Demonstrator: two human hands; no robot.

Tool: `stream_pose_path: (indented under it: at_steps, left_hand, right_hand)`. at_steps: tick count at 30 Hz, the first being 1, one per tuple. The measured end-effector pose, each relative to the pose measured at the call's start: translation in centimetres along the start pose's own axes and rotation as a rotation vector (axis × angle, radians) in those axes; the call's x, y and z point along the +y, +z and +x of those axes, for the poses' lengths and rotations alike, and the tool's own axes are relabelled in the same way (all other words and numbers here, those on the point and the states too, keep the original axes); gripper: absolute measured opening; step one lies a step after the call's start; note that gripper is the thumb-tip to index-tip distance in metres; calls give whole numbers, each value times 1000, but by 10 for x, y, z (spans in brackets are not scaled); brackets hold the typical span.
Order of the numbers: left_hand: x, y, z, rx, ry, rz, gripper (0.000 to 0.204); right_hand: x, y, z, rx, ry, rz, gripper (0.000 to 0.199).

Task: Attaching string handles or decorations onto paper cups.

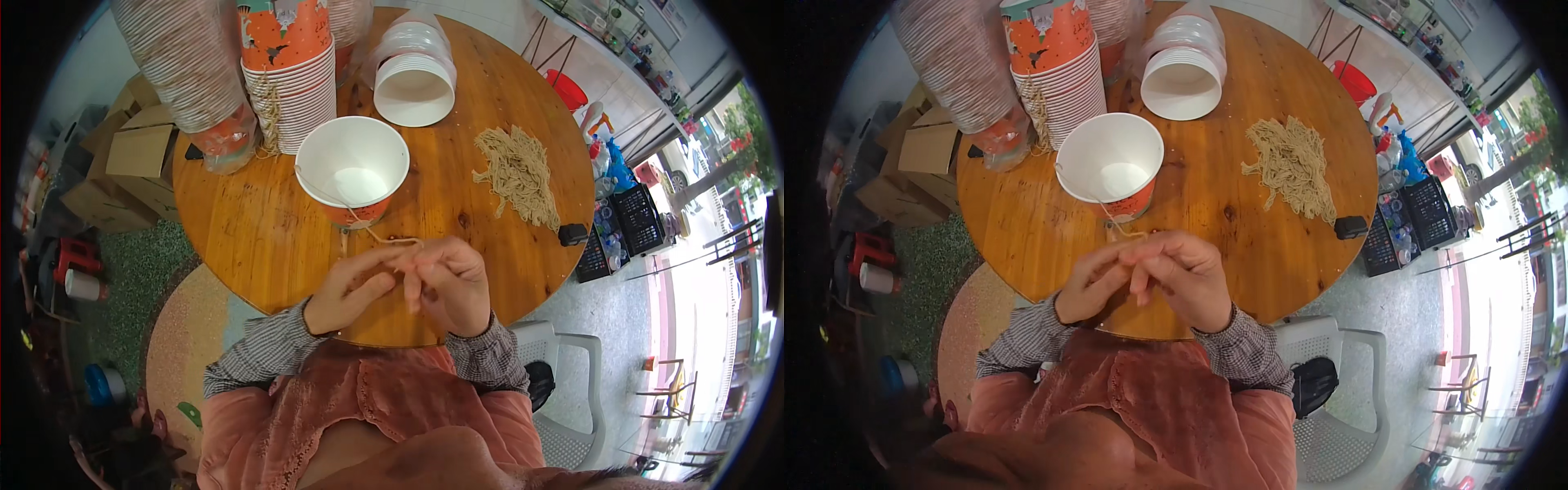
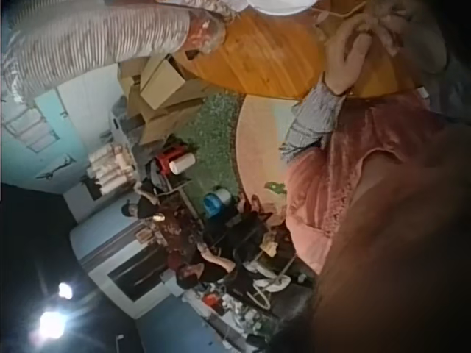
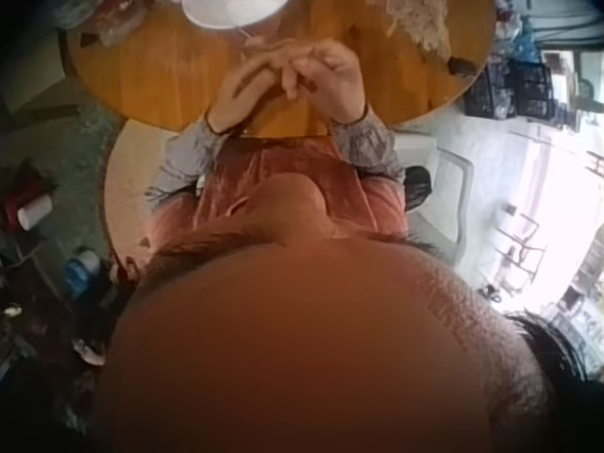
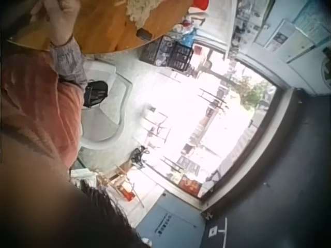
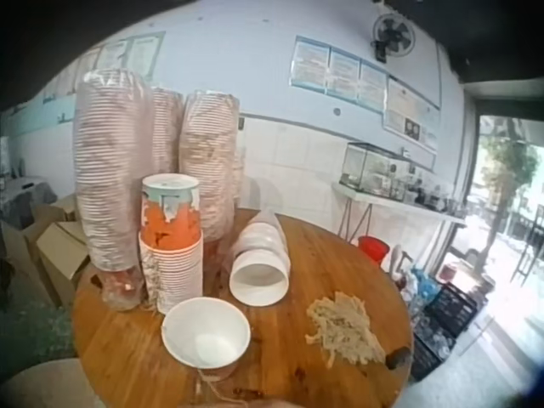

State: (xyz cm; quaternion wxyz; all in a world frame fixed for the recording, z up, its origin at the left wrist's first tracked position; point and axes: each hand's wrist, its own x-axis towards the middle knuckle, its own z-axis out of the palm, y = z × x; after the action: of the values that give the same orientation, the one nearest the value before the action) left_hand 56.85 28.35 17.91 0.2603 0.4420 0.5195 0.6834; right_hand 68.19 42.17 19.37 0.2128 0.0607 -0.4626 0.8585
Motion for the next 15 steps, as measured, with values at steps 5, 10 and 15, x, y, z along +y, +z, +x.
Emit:
stream_pose_path:
  at_steps: [5,10,15]
  left_hand:
    - [-35,-24,-13,11,-212,-98,18]
    - [-30,-33,-11,0,-223,120,18]
    - [-38,-28,-4,-33,-186,322,20]
  right_hand:
    - [6,-24,-3,204,-26,-59,16]
    - [25,-46,-12,322,132,-270,15]
    - [34,-51,-11,299,177,-142,15]
